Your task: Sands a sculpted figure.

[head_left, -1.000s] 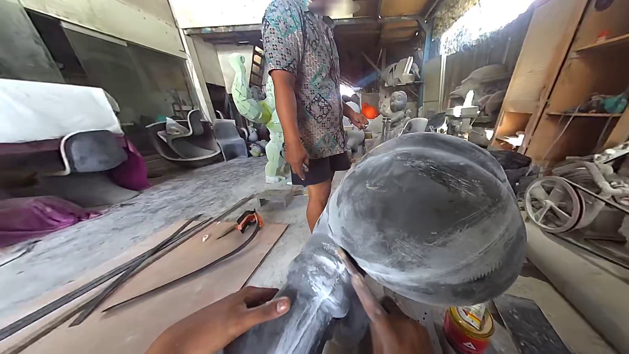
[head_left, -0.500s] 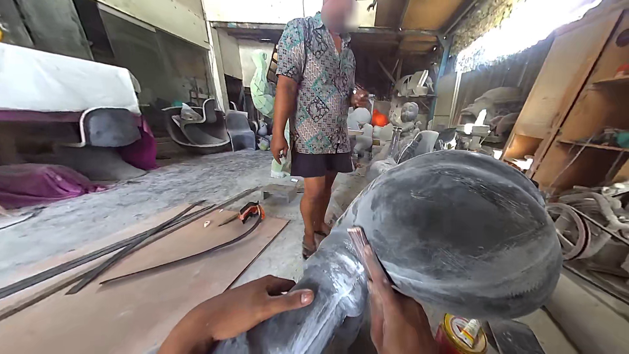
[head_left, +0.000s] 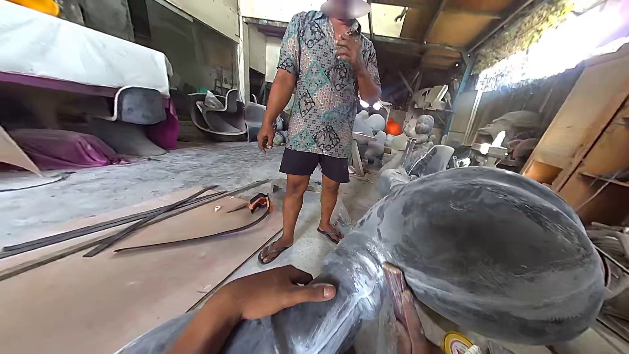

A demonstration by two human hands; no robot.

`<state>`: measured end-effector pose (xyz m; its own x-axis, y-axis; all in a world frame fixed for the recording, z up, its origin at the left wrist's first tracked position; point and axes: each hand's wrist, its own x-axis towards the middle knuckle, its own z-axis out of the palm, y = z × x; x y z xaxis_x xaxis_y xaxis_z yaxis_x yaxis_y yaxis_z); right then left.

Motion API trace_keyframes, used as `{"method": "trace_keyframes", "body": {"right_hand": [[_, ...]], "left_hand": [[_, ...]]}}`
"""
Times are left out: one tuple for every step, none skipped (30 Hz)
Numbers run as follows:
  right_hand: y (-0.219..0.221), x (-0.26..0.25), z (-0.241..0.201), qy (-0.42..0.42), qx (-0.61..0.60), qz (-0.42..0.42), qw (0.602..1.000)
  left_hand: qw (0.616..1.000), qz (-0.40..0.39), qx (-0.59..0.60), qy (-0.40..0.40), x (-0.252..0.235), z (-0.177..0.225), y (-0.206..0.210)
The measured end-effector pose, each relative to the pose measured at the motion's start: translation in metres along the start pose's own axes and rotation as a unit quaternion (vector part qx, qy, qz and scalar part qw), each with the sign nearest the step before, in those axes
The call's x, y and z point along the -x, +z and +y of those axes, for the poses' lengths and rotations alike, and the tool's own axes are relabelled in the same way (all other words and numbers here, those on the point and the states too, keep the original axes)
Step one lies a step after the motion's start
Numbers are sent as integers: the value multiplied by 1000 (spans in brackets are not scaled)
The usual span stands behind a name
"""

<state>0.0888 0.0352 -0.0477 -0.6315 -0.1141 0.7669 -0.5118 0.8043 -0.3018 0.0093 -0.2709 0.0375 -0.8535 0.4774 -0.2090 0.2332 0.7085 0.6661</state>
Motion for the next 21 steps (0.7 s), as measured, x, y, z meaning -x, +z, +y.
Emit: {"method": "trace_keyframes", "body": {"right_hand": [[-1, -12, -7, 5, 13, 10, 1000], [-2, -26, -14, 9, 28, 20, 999], [-3, -35, -19, 10, 36, 23, 999], [-3, -35, -19, 6, 31, 23, 999], [-4, -26, -15, -1, 19, 18, 1000], [-3, -13, -8, -7, 6, 11, 1000], [-4, 2, -2, -12, -2, 0, 1000], [-4, 9, 2, -17, 2, -10, 1000], [-6, 5, 1, -21, 16, -11, 1000], [-7, -4, -6, -16, 39, -5, 999], [-8, -17, -15, -12, 60, 0, 998], [-7, -29, -22, -8, 74, 6, 997], [-5, -31, -25, -3, 83, 12, 996], [-4, -26, -23, 0, 81, 12, 997], [-3, -15, -17, 3, 69, 10, 998], [-3, -1, -10, 10, 52, -6, 999], [-3, 11, -2, 15, 35, -24, 999], [-3, 15, 2, 10, 22, -29, 999], [-6, 9, -1, 9, 20, -32, 999], [-10, -4, -10, 13, 27, -32, 999], [-11, -20, -18, 14, 33, -27, 999]], "left_hand": [[1000, 0, 0, -2, 1, 1, 1], [1000, -1, 1, -1, 1, 1, 3], [1000, -2, 2, 1, 1, 0, 3], [1000, -4, 4, 2, 1, -1, 3], [1000, -6, 8, 2, 1, -2, 3], [1000, -7, 11, 1, 1, -2, 3], [1000, -8, 11, 1, 1, -1, 4], [1000, -8, 13, 1, 1, 1, 4], [1000, -4, 14, 1, 1, 3, 5], [1000, -2, 14, 1, 2, 4, 6], [1000, 0, 14, 1, 2, 4, 7], [1000, 2, 14, 1, 3, 4, 6], [1000, -1, 13, -1, 2, 3, 6], [1000, -2, 15, -1, 2, 1, 6], [1000, -1, 16, -3, 1, 1, 5], [1000, -2, 16, -2, 1, 1, 4], [1000, -2, 11, -2, 0, 3, 3], [1000, 2, 6, -3, 0, 5, 4], [1000, 2, 2, -7, 0, 6, 5], [1000, 4, -2, -9, 1, 7, 7], [1000, 4, -5, -11, 2, 8, 6]]}}
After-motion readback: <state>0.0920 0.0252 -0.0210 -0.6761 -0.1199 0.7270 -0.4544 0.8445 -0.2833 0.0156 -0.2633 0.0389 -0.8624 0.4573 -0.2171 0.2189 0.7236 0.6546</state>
